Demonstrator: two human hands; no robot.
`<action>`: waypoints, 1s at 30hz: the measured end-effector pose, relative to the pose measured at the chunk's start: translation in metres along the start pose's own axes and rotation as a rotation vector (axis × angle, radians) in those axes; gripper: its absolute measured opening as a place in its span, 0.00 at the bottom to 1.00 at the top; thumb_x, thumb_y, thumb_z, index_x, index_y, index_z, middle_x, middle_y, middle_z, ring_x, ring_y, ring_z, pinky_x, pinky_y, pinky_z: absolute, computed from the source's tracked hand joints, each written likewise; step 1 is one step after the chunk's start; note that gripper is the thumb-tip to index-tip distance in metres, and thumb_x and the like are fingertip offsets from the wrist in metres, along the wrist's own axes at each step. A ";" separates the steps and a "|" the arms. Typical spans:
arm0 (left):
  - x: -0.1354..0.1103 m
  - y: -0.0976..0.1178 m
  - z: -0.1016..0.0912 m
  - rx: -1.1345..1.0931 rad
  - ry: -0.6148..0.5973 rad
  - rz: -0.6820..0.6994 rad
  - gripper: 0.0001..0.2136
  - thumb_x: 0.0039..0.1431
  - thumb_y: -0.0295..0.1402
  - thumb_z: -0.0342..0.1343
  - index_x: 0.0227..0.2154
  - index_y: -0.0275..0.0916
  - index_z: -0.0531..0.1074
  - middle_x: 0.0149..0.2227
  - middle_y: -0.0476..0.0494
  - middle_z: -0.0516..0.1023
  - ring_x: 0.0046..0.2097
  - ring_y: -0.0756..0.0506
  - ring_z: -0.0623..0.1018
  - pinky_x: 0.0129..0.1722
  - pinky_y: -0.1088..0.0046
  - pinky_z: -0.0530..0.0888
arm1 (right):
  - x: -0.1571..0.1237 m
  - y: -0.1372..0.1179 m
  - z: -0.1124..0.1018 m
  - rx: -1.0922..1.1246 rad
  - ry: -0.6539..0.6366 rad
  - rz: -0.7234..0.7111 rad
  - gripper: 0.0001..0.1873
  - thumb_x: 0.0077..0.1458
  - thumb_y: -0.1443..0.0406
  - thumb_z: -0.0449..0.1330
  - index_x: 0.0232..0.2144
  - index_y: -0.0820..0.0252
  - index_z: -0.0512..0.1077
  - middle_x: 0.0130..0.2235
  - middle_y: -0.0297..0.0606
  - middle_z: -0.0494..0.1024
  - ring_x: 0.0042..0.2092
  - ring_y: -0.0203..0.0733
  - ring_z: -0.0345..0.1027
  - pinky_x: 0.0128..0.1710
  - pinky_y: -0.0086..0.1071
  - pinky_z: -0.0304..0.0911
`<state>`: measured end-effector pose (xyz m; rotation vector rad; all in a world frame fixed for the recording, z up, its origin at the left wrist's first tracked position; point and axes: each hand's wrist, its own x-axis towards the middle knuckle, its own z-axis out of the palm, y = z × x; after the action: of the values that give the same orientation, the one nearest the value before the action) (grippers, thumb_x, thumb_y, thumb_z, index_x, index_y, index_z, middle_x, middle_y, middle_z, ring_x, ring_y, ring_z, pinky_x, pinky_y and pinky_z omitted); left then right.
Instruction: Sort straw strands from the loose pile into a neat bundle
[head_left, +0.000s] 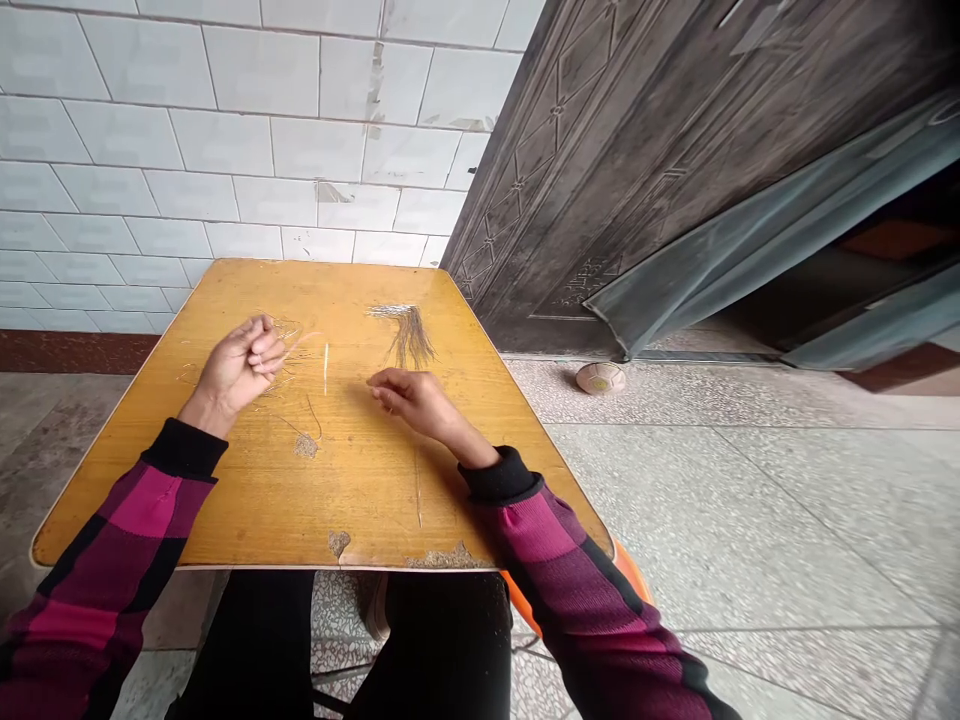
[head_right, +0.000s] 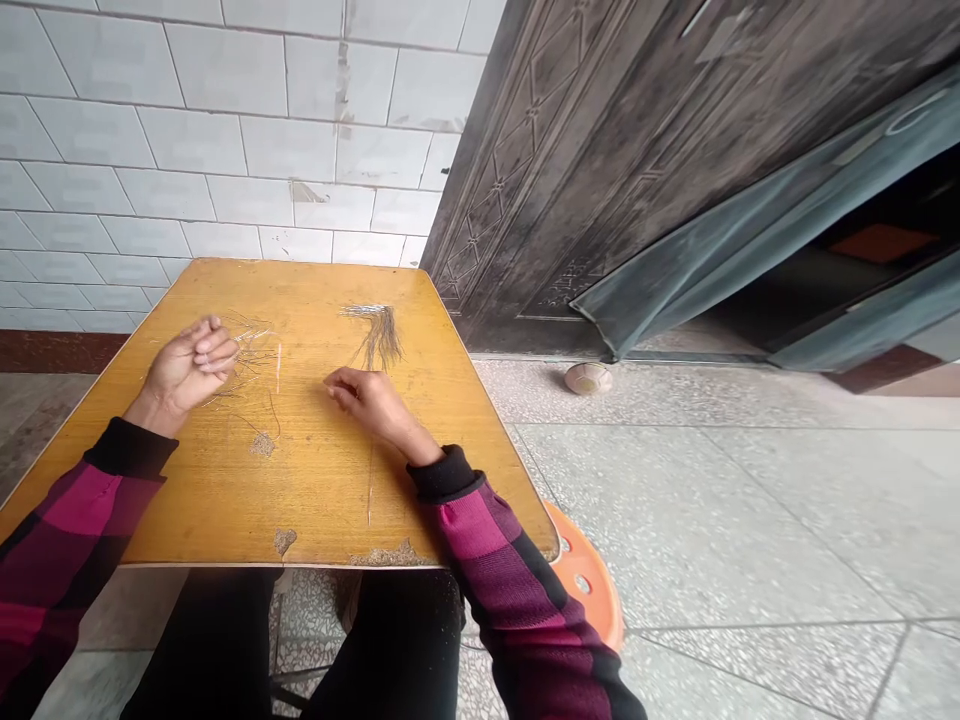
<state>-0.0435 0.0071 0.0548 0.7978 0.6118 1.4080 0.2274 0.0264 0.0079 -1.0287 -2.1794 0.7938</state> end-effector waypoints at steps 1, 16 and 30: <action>-0.001 -0.008 0.004 -0.015 -0.030 -0.061 0.09 0.62 0.28 0.51 0.26 0.36 0.69 0.17 0.56 0.56 0.17 0.58 0.58 0.16 0.86 0.57 | 0.000 0.000 0.001 0.085 0.028 0.003 0.13 0.60 0.64 0.54 0.44 0.63 0.72 0.30 0.36 0.75 0.28 0.32 0.66 0.31 0.27 0.62; -0.003 -0.061 0.013 -0.053 -0.096 -0.577 0.07 0.60 0.22 0.50 0.27 0.30 0.70 0.17 0.55 0.57 0.16 0.58 0.57 0.14 0.87 0.56 | -0.016 -0.033 0.003 0.492 -0.006 -0.223 0.14 0.58 0.59 0.60 0.45 0.55 0.76 0.35 0.37 0.81 0.36 0.38 0.75 0.39 0.34 0.71; -0.021 -0.068 0.036 0.484 -0.101 -0.449 0.11 0.56 0.37 0.58 0.29 0.31 0.72 0.26 0.43 0.75 0.18 0.57 0.62 0.15 0.82 0.53 | -0.016 -0.033 -0.009 0.111 0.138 -0.269 0.14 0.62 0.59 0.56 0.44 0.58 0.77 0.29 0.35 0.75 0.27 0.32 0.68 0.31 0.29 0.65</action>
<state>0.0244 -0.0175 0.0211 1.0261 1.0028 0.8111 0.2271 -0.0009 0.0336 -0.6957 -2.0743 0.6891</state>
